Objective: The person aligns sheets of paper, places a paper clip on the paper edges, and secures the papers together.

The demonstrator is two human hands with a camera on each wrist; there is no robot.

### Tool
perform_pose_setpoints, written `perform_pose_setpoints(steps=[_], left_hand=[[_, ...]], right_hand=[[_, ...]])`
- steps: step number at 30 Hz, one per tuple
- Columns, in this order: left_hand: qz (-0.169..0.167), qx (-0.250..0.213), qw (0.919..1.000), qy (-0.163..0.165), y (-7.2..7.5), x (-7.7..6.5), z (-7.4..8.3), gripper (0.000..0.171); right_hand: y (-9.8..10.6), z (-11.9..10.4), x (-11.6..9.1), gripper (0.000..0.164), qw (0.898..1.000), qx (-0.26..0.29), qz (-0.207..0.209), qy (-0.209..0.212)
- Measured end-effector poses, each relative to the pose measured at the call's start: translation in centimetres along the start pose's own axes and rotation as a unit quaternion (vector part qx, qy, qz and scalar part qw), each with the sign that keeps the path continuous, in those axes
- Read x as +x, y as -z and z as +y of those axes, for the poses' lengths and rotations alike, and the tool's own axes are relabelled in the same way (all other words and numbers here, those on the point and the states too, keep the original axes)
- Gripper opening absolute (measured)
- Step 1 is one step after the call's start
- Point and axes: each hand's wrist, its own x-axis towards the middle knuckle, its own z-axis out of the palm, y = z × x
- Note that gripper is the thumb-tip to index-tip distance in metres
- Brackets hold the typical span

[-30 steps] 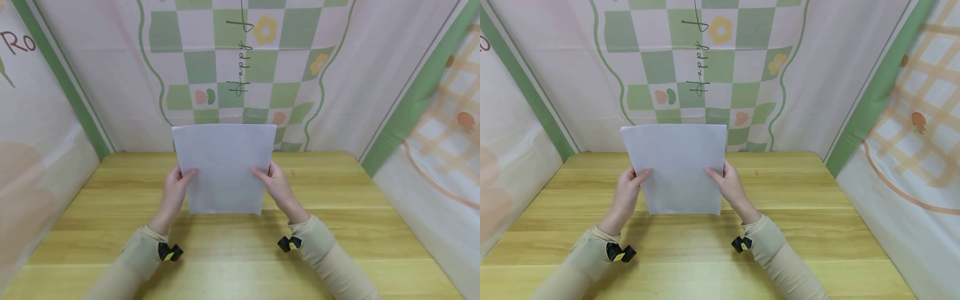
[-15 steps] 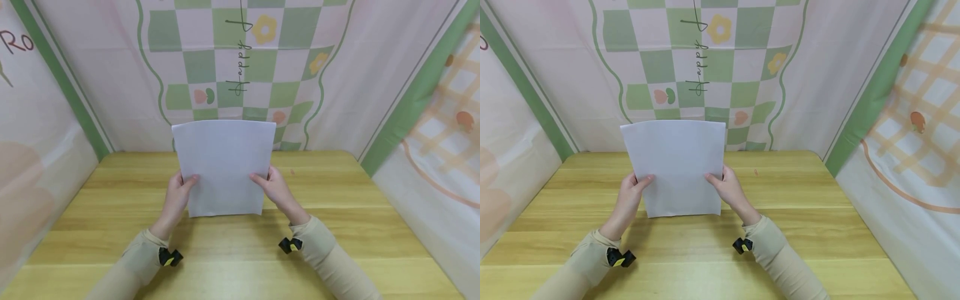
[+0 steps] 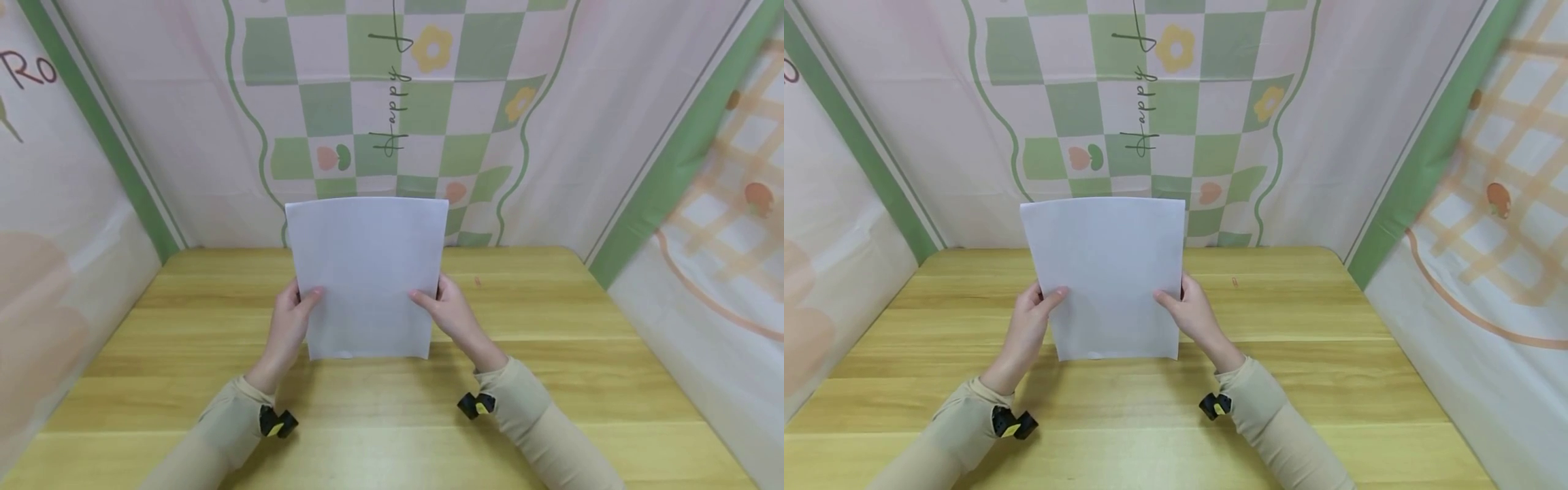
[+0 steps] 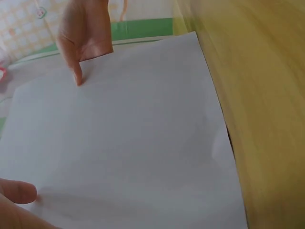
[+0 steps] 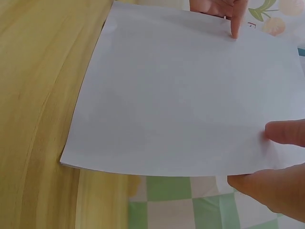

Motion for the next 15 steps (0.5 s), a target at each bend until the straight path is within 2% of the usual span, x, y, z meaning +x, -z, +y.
perform_pose_setpoints(steps=[8, 15], left_hand=[[0.014, -0.009, 0.9994, -0.031, 0.1, 0.6, 1.3, 0.036], [0.016, -0.026, 0.9991, -0.029, -0.2, 0.7, 1.9, 0.036]], right_hand=[[0.0, -0.2, 0.1, 0.050, 1.000, 0.005, 0.002, -0.014], [0.0, -0.9, -0.1, 0.048, 1.000, 0.002, 0.010, -0.010]])
